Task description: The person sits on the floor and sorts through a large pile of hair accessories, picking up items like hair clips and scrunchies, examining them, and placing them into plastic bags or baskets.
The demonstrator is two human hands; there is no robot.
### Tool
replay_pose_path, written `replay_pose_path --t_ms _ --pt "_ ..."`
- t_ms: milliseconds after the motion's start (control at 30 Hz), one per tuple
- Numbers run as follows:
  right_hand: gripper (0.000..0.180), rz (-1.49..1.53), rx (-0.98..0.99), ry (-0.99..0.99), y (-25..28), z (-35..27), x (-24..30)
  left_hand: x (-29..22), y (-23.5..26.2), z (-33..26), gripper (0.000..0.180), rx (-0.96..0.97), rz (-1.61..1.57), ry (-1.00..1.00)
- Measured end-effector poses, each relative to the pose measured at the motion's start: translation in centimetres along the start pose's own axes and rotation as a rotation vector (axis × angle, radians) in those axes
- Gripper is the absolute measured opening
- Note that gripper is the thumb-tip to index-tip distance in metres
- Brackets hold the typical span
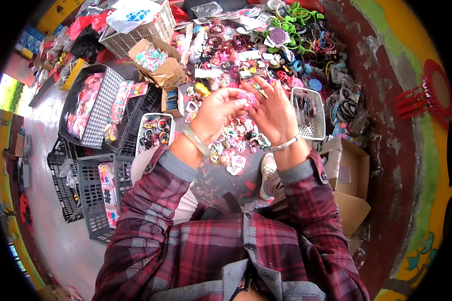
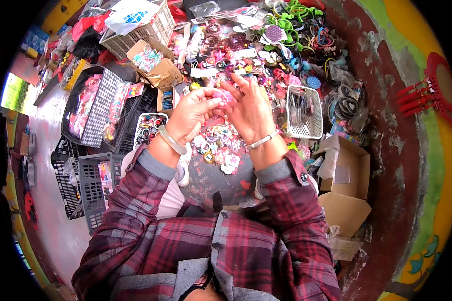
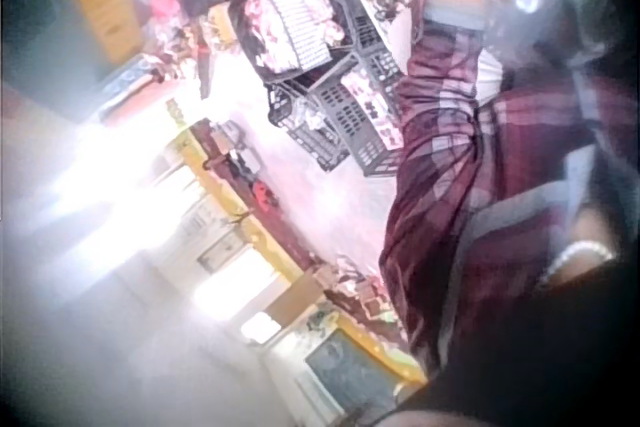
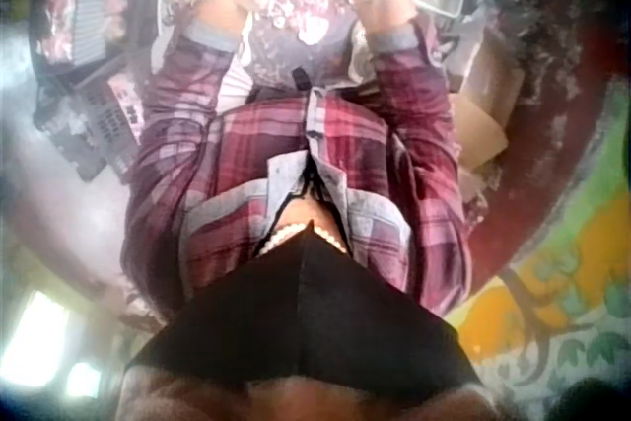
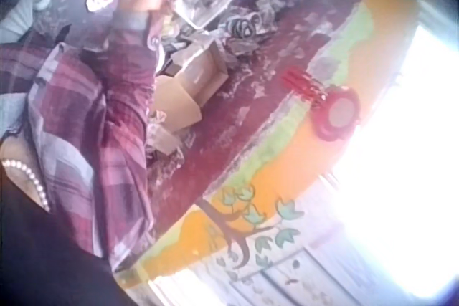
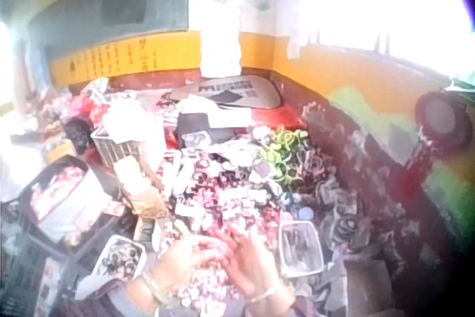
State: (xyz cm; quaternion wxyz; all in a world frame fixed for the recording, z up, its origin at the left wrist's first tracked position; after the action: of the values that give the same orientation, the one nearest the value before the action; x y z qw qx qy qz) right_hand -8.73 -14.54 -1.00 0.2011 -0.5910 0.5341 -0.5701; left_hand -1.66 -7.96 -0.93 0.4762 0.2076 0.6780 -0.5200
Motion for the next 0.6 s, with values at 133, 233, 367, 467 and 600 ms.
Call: replay_pose_path --t_ms 133,233,367,467,600 --pt "0.054 -0.012 0.010 -0.001 0.7 -0.8 1.1 0.8 1.1 0.0 0.017 -0.012 -0.284 0.099" --pt "0.046 -0.111 -0.083 -0.022 1.5 -0.7 1.3 1.1 1.5 0.3 0.020 0.003 -0.342 0.082" --pt "0.029 -0.358 -0.185 -0.093 2.7 -0.4 0.7 1.3 1.1 1.0 0.023 -0.015 -0.260 0.083" --pt "0.016 -0.489 -0.183 -0.088 2.6 0.1 0.1 1.5 1.4 1.1 0.028 -0.017 -0.124 0.033" --pt "0.009 -0.497 -0.187 -0.041 2.2 0.7 0.3 0.8 1.8 1.1 0.026 0.022 -0.029 0.013"
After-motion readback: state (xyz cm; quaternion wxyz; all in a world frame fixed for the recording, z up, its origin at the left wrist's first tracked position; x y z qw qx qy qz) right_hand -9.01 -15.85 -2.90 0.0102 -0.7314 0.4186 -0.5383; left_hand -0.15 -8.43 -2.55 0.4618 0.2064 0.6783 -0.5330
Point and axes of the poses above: each hand's wrist, its own z-axis towards the middle knuckle, its own y-axis out of the back of the hand, x = y × z, the point moved 9 cm from there along z, towards the middle knuckle, and after that the axes turned 9 degrees about -y, right-handed, at the moved point
